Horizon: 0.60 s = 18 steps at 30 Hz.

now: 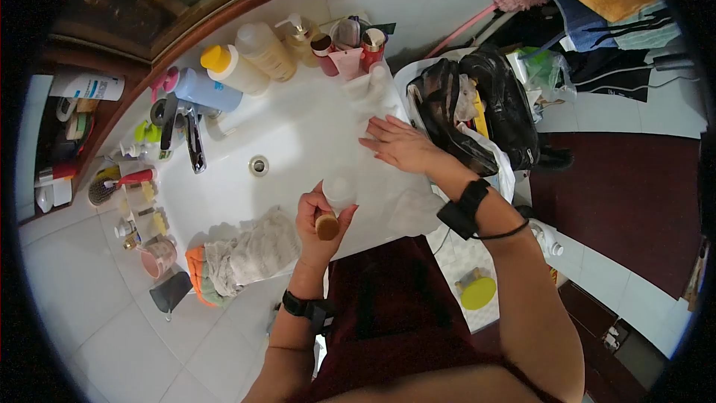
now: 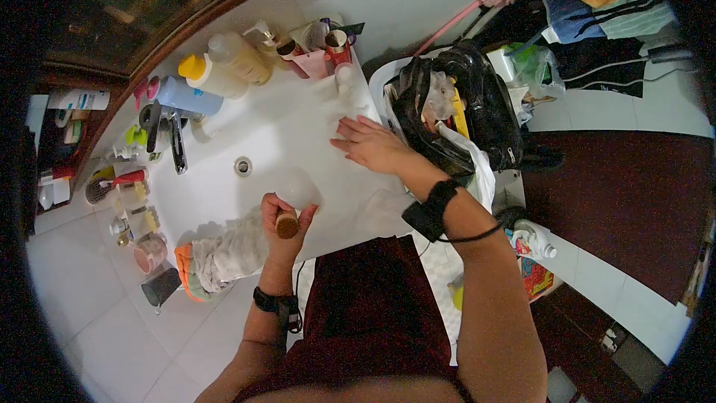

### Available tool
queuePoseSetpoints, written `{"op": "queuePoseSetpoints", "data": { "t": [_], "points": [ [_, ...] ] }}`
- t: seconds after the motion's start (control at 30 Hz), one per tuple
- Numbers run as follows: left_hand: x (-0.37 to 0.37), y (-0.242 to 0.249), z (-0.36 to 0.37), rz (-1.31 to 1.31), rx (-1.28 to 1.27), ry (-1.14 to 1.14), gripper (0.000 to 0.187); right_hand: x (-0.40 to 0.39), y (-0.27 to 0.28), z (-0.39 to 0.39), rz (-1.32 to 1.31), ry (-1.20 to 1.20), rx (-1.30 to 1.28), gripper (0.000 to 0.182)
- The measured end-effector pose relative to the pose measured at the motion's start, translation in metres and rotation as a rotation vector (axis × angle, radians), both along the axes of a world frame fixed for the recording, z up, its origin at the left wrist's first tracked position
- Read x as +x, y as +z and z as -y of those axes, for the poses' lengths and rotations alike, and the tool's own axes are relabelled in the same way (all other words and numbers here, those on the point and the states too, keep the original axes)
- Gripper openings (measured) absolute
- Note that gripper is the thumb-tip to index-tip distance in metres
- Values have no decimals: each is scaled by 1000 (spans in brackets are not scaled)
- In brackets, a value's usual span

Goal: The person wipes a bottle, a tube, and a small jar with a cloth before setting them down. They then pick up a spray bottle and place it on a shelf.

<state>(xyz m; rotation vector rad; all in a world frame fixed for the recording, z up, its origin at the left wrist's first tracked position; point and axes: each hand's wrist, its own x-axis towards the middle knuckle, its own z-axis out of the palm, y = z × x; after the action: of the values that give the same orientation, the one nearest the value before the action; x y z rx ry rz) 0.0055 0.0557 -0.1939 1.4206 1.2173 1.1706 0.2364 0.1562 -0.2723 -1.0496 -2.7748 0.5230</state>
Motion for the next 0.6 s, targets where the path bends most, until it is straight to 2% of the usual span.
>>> {"op": "queuePoseSetpoints", "data": {
  "t": [0.07, 0.17, 0.27, 0.3, 0.4, 0.53, 0.6],
  "points": [
    [-3, 0, 0, -7, 1, 13, 42, 6, 3, 18, 71, 64, -20, 41],
    [-6, -3, 1, 48, -45, 37, 43, 29, 6, 50, 4, 140, -184, 41],
    [0, -6, -5, 18, 45, 43, 42, 37, -23, 31, -42, -4, -152, 41],
    [4, -5, -8, 1, 37, 49, 42, 31, -10, 15, -12, -71, -52, 40],
    [15, -4, -23, -51, 10, 51, 42, 21, -8, 3, -55, -113, 4, 44],
    [35, -31, -49, -37, -82, 46, 43, 41, -10, 50, -139, -3, -185, 45],
    [52, -34, -63, -10, -79, 44, 42, 51, 1, 68, -230, -91, -260, 42]
  ]
}}
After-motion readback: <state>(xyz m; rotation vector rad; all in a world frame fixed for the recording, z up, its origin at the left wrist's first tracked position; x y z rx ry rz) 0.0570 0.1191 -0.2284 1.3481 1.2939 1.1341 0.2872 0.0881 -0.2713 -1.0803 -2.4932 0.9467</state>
